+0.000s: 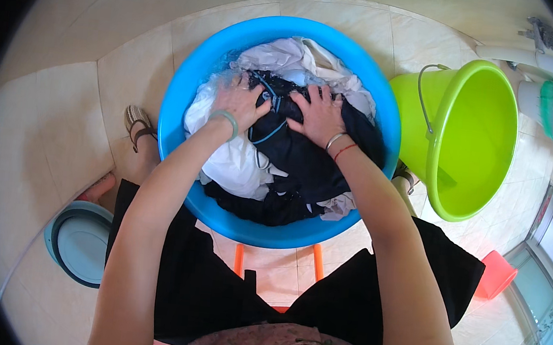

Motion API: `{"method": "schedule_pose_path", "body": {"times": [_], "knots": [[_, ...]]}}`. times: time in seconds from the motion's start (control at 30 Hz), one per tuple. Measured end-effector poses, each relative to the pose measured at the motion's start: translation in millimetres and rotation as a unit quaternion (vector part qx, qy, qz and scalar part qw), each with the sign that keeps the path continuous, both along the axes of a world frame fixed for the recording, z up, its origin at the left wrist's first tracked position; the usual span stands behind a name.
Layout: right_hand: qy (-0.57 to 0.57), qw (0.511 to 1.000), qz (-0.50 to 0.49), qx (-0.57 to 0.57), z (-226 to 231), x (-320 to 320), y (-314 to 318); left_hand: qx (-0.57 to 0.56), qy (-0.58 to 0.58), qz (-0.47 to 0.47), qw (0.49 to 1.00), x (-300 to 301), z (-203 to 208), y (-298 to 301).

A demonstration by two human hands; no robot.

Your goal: The person moves an orange plastic stool and a green bucket to clear space, then sits on the stool. They proceed to hand-wash a load of mixed-color clothes in a blue basin filled with water, repeatedly submerging, scrubbing, and wringing the garments.

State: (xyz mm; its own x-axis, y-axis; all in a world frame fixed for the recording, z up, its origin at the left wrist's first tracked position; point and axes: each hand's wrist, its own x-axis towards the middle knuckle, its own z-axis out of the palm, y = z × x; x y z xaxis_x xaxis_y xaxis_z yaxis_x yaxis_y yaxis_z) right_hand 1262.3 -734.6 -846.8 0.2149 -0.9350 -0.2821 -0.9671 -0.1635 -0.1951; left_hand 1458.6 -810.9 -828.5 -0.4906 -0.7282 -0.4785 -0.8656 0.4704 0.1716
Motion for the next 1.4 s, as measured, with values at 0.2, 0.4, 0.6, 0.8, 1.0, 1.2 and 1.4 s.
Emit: {"method": "schedule_pose_path", "body": {"times": [0.2,0.4,0.6,0.8,1.0,1.2,1.4], "knots": [[-0.018,0.992,-0.12,-0.041,-13.0,10.3,-37.2,0.019,0.013,0.052,0.998,-9.4,-18.7,-18.8],[-0.112,0.973,-0.192,-0.053,-8.4,7.9,-40.8,0.053,0.097,0.181,0.977,-10.3,-2.3,-4.2],[-0.231,0.92,-0.307,-0.082,41.0,27.5,21.7,0.024,0.184,0.225,0.957,-6.4,61.0,59.2],[-0.273,0.903,-0.303,-0.138,84.5,37.9,104.9,-0.058,0.225,0.218,0.948,-0.3,86.9,151.9],[-0.212,0.937,-0.254,-0.112,83.3,54.5,161.6,-0.042,0.203,0.125,0.97,21.3,73.6,209.2],[-0.16,0.959,-0.232,-0.032,68.7,61.0,191.9,-0.054,0.217,0.026,0.974,28.8,54.4,222.3],[-0.127,0.97,-0.201,0.053,48.8,59.9,178.2,0.042,0.178,0.006,0.983,29.2,33.2,203.9]]}}
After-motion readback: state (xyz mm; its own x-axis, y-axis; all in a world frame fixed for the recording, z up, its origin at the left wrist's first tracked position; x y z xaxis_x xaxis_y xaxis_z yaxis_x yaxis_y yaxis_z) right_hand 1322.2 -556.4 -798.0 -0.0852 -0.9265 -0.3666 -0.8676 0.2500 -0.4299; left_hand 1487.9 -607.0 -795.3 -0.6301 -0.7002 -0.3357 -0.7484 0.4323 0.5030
